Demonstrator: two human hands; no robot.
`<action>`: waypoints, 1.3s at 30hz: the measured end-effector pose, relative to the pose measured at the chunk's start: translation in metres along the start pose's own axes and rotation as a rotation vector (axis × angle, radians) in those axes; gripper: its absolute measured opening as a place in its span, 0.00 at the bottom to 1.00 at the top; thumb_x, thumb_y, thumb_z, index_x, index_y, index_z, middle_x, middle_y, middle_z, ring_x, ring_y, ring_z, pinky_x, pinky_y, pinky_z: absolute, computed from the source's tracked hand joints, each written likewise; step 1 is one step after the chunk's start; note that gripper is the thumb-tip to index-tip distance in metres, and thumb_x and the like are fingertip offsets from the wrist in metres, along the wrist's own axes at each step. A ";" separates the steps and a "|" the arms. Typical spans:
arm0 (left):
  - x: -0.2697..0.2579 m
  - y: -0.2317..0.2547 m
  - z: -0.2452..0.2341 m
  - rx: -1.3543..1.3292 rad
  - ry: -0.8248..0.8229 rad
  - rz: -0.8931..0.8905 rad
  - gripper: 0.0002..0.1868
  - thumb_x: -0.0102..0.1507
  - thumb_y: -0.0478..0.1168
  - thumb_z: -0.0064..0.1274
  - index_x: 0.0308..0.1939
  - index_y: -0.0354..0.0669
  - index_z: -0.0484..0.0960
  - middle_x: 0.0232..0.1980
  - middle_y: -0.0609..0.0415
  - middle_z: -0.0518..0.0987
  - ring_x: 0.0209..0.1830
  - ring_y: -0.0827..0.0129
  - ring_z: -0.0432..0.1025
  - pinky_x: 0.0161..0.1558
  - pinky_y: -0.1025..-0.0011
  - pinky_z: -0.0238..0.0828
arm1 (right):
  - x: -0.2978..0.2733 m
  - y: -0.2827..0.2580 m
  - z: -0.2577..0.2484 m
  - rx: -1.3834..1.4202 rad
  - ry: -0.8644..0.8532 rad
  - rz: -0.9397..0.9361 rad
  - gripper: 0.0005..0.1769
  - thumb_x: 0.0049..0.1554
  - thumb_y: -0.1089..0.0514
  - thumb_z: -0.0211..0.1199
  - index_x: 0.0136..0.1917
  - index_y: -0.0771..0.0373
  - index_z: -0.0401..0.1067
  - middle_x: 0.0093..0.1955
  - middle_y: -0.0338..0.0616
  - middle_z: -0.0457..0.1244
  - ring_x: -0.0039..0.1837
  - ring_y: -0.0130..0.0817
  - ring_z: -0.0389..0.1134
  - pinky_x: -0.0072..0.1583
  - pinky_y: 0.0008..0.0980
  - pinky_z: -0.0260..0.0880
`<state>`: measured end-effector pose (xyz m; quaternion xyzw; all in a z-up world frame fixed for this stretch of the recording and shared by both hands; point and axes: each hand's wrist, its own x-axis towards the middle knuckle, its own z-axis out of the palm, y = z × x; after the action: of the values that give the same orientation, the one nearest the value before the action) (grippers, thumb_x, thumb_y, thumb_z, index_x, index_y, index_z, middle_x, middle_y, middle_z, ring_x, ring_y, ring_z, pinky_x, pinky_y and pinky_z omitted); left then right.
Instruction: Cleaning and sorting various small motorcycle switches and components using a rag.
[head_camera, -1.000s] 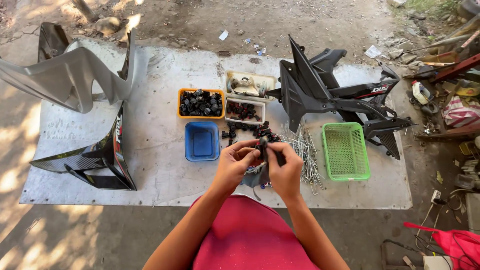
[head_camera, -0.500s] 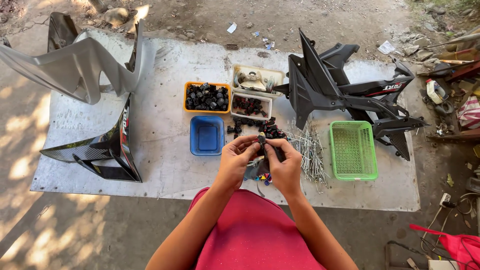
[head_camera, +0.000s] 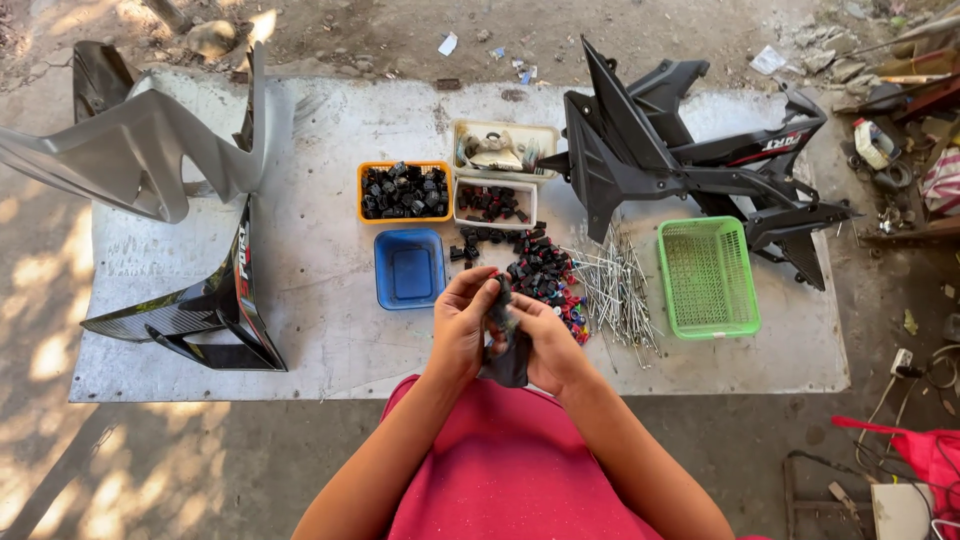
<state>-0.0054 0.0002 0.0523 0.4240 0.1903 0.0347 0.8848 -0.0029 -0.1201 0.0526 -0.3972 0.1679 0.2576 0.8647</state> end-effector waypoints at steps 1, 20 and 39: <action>0.001 -0.001 -0.002 0.004 0.001 -0.007 0.09 0.65 0.33 0.60 0.49 0.39 0.84 0.41 0.50 0.85 0.33 0.75 0.77 0.29 0.77 0.77 | -0.002 0.005 0.001 0.005 0.006 0.003 0.07 0.60 0.66 0.59 0.52 0.69 0.72 0.37 0.47 0.65 0.35 0.31 0.69 0.38 0.29 0.74; 0.015 -0.022 -0.027 0.839 -0.132 0.226 0.21 0.61 0.26 0.59 0.58 0.39 0.79 0.43 0.44 0.85 0.39 0.54 0.84 0.40 0.62 0.84 | 0.030 -0.011 -0.017 -1.073 0.238 -0.743 0.05 0.55 0.68 0.69 0.43 0.60 0.78 0.39 0.42 0.69 0.44 0.40 0.73 0.51 0.35 0.72; 0.389 -0.332 -0.121 0.863 0.331 0.252 0.18 0.60 0.38 0.59 0.52 0.37 0.76 0.36 0.51 0.83 0.29 0.69 0.79 0.36 0.74 0.80 | 0.203 0.108 -0.278 -0.604 0.512 0.007 0.15 0.59 0.71 0.58 0.61 0.70 0.71 0.55 0.47 0.68 0.52 0.27 0.66 0.56 0.23 0.67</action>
<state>0.2770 -0.0359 -0.3894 0.7611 0.2726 0.1267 0.5748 0.0751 -0.2120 -0.2875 -0.6847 0.2961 0.1908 0.6381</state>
